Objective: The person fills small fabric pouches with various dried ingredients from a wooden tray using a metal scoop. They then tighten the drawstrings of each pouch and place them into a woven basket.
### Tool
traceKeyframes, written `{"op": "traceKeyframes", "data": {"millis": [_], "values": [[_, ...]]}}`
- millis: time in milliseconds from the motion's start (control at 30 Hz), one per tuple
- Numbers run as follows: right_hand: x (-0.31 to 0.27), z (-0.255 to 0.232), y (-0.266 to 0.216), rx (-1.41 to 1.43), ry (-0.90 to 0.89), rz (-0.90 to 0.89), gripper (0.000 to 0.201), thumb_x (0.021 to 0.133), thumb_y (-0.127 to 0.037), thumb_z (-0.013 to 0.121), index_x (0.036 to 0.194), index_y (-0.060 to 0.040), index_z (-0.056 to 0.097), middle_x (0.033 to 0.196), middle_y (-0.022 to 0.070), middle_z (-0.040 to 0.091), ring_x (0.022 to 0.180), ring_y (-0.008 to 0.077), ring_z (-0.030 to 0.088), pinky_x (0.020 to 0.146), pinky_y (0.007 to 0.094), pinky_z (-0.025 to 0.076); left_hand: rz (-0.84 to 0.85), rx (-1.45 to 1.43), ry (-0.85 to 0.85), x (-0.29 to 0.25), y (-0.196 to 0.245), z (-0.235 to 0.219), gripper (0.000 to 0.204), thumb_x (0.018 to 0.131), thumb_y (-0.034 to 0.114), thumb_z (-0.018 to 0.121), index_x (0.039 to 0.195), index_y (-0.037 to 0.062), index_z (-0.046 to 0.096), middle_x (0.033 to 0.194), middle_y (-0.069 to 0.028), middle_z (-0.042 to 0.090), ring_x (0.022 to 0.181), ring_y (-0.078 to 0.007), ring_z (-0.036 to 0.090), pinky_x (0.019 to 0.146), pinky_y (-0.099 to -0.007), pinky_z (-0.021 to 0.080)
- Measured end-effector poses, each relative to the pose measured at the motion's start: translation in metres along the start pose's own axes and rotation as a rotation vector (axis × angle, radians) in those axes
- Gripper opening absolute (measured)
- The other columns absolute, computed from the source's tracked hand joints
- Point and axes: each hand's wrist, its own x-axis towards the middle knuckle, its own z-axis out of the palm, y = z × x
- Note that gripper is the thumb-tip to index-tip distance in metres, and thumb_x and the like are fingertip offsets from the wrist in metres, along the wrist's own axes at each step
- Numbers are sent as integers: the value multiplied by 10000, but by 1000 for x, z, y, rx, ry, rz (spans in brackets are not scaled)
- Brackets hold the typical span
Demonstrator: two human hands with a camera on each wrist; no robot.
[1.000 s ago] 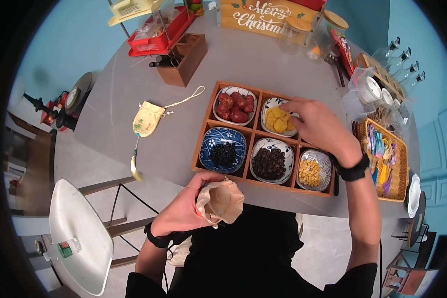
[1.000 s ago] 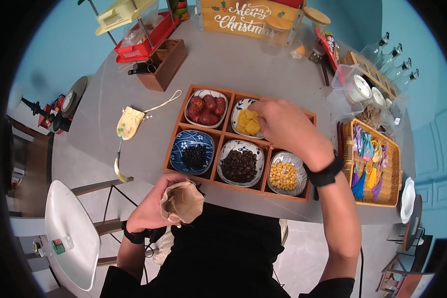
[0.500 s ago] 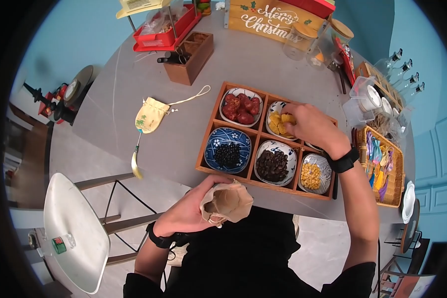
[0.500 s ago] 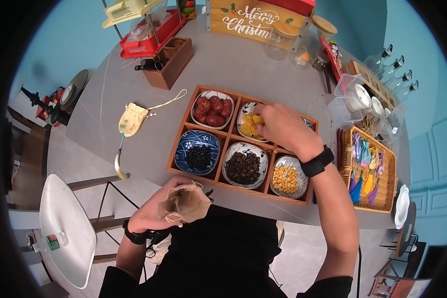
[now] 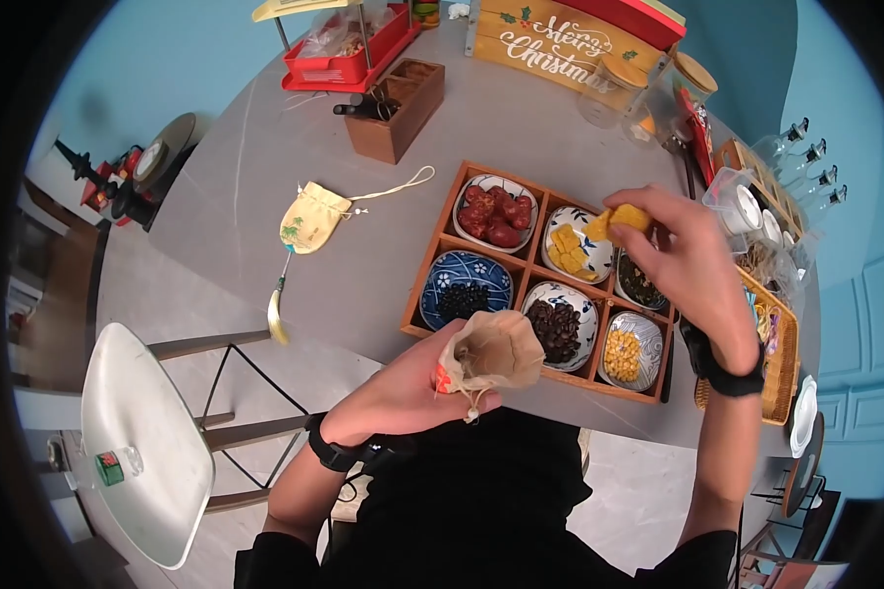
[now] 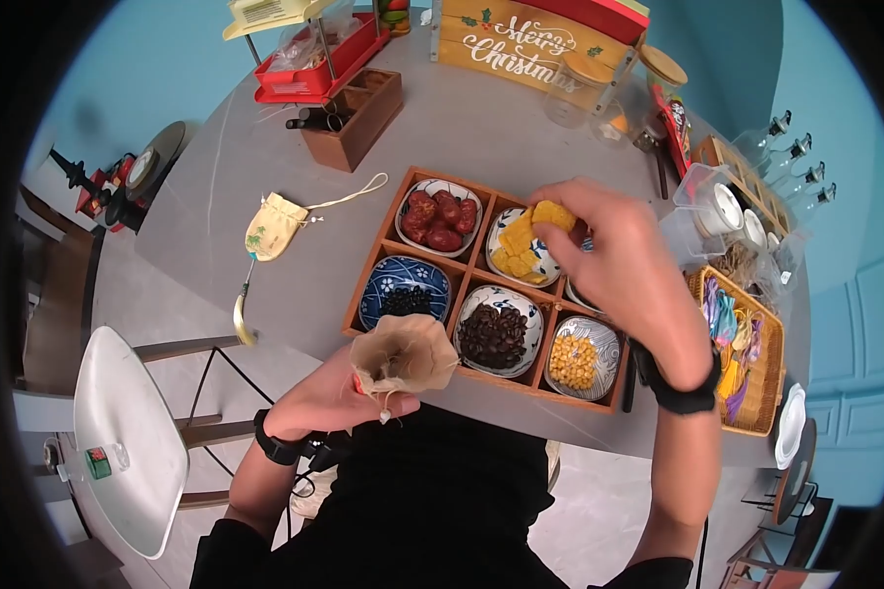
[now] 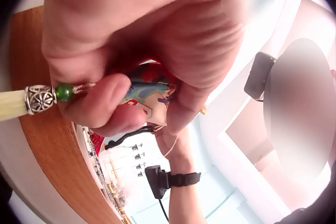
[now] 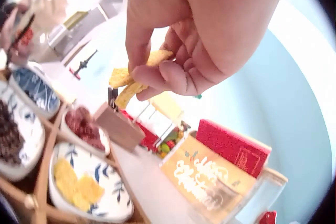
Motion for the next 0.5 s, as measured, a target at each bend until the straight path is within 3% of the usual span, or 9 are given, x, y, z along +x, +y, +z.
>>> {"op": "traceKeyframes", "data": {"millis": [100, 167, 200, 300, 400, 500], "values": [[-17, -9, -32, 27, 8, -75, 192, 802, -1, 644, 993, 9, 648, 811, 129, 616, 646, 271, 579, 619, 336, 482, 37, -13, 12, 6, 4, 3, 582, 839, 177, 735, 1311, 23, 429, 1140, -53, 576, 1012, -115, 538, 873, -280, 460], [-24, -5, -44, 134, -66, -214, 234, 762, 23, 683, 993, -11, 671, 863, 92, 655, 743, 183, 622, 626, 286, 475, 3, -45, -25, 8, 10, 5, 550, 853, 175, 724, 1297, 23, 436, 1107, -36, 576, 973, -92, 533, 845, -265, 464], [-25, 0, -46, 133, -59, -213, 234, 762, 23, 683, 993, -11, 671, 863, 92, 655, 743, 183, 622, 626, 286, 475, 5, -40, -29, 10, 9, 7, 550, 853, 175, 724, 1297, 23, 436, 1107, -36, 576, 973, -92, 533, 845, -265, 464], [-26, 14, -47, 159, -237, -317, 266, 748, 10, 704, 1011, -19, 678, 871, 122, 653, 755, 290, 634, 663, 347, 513, 61, -119, -44, 14, 6, 12, 511, 863, 175, 716, 1275, 25, 454, 1075, -20, 574, 931, -76, 529, 815, -258, 468], [-26, 24, -47, 238, -285, -307, 159, 802, -37, 621, 958, -26, 650, 801, 117, 613, 774, 320, 609, 673, 403, 489, 84, -103, -77, 14, 7, 15, 484, 871, 170, 708, 1266, 30, 467, 1066, -13, 572, 913, -74, 528, 794, -257, 473], [-26, 27, -48, 244, -324, -289, 161, 805, -51, 617, 960, -30, 655, 820, 118, 626, 786, 322, 613, 684, 414, 491, 4, -126, -49, 13, 10, 18, 474, 869, 162, 708, 1262, 36, 476, 1065, -7, 572, 911, -69, 529, 790, -258, 475]]}}
